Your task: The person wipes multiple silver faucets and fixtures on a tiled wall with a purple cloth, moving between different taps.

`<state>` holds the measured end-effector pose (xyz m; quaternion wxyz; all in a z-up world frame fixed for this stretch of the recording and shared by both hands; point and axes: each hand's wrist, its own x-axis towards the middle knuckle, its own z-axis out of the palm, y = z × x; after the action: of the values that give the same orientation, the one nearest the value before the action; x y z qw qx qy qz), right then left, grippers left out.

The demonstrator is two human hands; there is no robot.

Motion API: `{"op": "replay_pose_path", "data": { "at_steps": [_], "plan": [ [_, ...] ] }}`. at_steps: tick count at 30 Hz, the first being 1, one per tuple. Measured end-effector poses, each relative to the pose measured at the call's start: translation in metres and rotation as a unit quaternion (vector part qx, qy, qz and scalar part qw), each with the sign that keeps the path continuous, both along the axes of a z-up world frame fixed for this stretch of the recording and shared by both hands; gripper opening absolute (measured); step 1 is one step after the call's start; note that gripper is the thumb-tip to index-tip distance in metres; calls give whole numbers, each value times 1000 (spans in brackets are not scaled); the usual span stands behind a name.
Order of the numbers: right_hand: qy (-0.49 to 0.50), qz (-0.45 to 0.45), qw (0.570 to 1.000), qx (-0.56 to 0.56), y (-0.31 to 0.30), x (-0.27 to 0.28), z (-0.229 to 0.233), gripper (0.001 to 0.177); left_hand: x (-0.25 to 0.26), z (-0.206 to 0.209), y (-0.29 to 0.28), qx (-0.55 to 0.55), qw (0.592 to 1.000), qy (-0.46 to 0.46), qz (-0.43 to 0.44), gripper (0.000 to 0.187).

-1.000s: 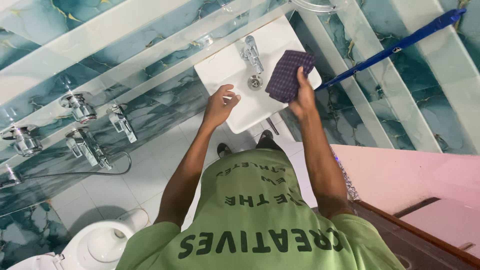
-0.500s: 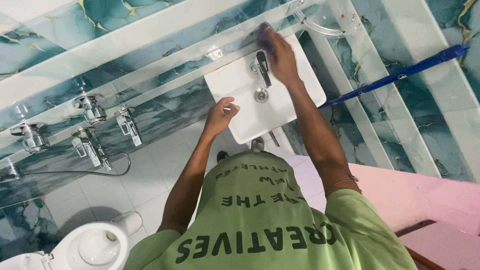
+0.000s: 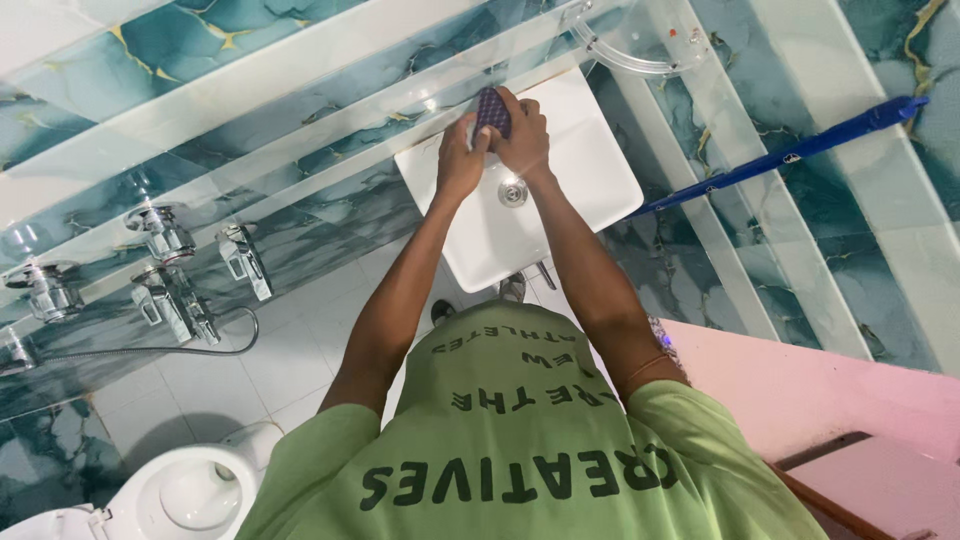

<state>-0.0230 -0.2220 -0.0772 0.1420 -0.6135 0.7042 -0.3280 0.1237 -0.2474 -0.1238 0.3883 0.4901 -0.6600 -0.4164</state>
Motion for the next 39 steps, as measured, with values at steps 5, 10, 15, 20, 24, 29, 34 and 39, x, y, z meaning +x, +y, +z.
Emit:
{"op": "replay_pose_path", "data": {
  "at_steps": [5, 10, 15, 20, 24, 29, 34, 39],
  "plan": [
    [38, -54, 998, -16, 14, 14, 5, 59, -31, -1, -20, 27, 999, -27, -34, 55],
    [18, -30, 997, -62, 35, 13, 13, 53, -34, 32, 12, 107, 989, -94, -28, 61],
    [35, -28, 997, -63, 51, 11, 18, 53, -39, 37, 26, 168, 980, -101, -31, 56],
    [40, -8, 993, -109, 64, 11, 17, 57, -31, 34, 31, 180, 972, -138, -55, 55],
    [25, 27, 995, -93, 83, 2, 21, 60, -20, 23, 33, 158, 973, -149, -79, 50],
    [11, 75, 997, -23, 111, -14, 30, 68, -4, 16, 31, 151, 978, -106, -97, 27],
    [-95, 55, 994, -10, 130, -33, 34, 64, -1, 7, 28, 108, 988, -72, -88, 24],
    [-183, -2, 980, -76, 102, -48, 47, 64, -15, 0, 15, 62, 998, -28, -12, 35]
  ]
}}
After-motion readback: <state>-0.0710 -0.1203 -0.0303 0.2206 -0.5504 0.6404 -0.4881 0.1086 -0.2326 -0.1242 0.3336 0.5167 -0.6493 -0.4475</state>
